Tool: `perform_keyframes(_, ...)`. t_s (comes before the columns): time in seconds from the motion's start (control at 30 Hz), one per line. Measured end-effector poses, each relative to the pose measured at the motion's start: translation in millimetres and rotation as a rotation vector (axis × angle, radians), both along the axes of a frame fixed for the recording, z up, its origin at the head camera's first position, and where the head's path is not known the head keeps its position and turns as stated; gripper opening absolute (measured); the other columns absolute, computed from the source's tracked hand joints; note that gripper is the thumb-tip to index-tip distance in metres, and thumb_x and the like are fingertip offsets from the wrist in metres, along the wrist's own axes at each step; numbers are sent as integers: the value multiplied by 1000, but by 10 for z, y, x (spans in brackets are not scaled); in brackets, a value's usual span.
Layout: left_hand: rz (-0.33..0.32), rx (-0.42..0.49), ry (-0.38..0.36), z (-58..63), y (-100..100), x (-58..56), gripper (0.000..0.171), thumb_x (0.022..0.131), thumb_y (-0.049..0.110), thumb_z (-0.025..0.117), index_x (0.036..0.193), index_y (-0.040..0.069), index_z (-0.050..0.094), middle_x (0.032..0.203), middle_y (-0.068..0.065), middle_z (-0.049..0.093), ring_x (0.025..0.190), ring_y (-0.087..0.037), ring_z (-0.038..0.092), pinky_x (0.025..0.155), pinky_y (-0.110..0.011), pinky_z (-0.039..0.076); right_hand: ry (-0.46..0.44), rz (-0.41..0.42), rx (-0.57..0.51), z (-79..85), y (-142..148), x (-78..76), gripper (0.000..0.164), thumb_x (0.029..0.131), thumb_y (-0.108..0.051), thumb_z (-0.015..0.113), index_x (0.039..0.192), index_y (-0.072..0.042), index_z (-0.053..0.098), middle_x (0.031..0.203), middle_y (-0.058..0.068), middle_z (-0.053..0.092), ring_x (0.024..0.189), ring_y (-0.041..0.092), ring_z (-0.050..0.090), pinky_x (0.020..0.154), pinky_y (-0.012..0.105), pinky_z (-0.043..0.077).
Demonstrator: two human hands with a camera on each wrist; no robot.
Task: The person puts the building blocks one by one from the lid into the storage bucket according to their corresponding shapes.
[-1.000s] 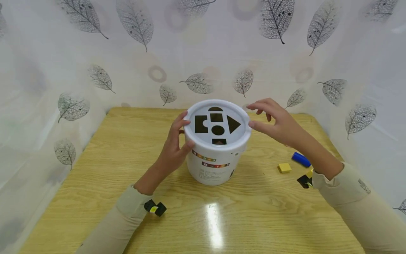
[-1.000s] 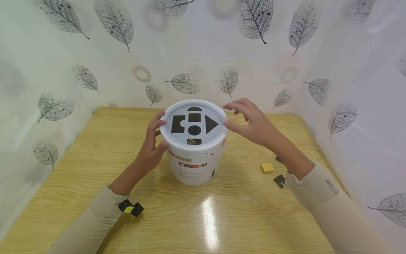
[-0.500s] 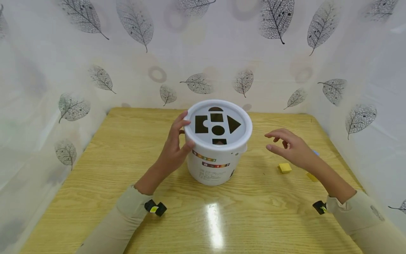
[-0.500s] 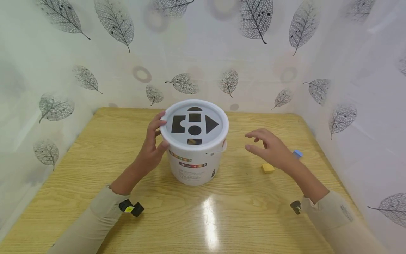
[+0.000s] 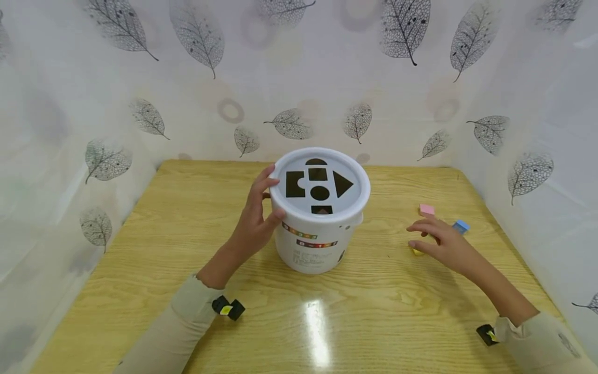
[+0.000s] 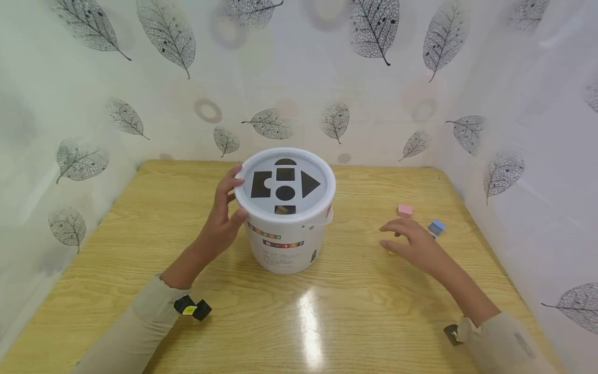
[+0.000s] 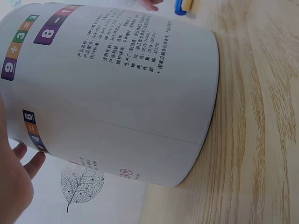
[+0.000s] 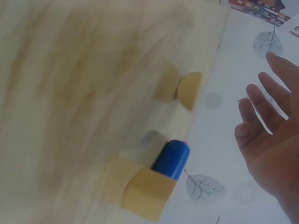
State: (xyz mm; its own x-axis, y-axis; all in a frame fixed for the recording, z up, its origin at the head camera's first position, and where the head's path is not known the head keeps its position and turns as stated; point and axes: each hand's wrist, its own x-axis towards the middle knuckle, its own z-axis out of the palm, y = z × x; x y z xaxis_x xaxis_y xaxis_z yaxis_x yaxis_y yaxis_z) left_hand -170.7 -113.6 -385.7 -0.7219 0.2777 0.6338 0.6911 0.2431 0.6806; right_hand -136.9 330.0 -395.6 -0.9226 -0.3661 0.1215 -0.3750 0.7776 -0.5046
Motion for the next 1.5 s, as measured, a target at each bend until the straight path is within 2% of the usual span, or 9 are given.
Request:
perform_keyframes(0.2,-1,16,19,-33,0,-8,77,96,72,42,141,10,32,166,-8,20,149,-27,28,102,-51,40,-19,-22,28,-91,156,65,34,97,-21,69,126,-5,66,132,19,59,103,32,56,70,31,46)
perform_keyframes(0.33,3,18,35,-41,1,-20,77,97,71,42,141,9,32,166,-8,20,149,-27,28,102,-50,40,-17,-20,68,-138,222,70,31,96,-21,70,123,-6,68,128,19,61,102,31,56,76,43,49)
perform_keyframes(0.43,3,19,41,-35,3,-24,77,97,70,42,141,9,32,166,-8,20,149,-27,28,102,-49,40,-17,-22,69,-161,251,76,29,95,-19,71,121,-5,69,128,20,61,105,36,57,81,54,49)
perform_keyframes(0.67,0,22,37,-19,5,-16,78,96,71,42,141,8,32,166,-8,20,149,-28,28,102,-51,41,-3,-20,64,-201,272,61,27,92,-14,74,117,-3,70,125,24,64,115,48,52,93,67,41)
perform_keyframes(0.93,-7,28,31,-37,6,-29,78,96,72,42,141,9,33,166,-9,20,149,-29,28,102,-51,40,8,-15,112,-278,294,24,30,90,-13,76,117,-2,71,124,25,65,120,52,49,97,69,36)
perform_keyframes(1.27,-11,25,30,-27,15,-16,79,96,72,42,141,9,32,166,-8,20,149,-28,28,101,-52,40,128,24,134,-336,294,29,28,83,-7,81,110,-4,74,116,21,69,109,47,57,88,63,44)
perform_keyframes(1.37,-11,27,33,-22,14,-24,79,95,72,43,141,9,32,167,-9,20,149,-28,28,100,-54,40,128,27,135,-335,291,21,29,83,-7,80,111,-4,73,116,22,69,110,49,56,89,64,44)
perform_keyframes(1.5,-4,20,30,-16,8,-17,78,96,72,42,142,9,32,166,-9,20,148,-28,28,100,-51,40,85,17,139,-326,288,10,29,85,-9,79,113,-3,72,119,24,67,114,50,54,92,65,42)
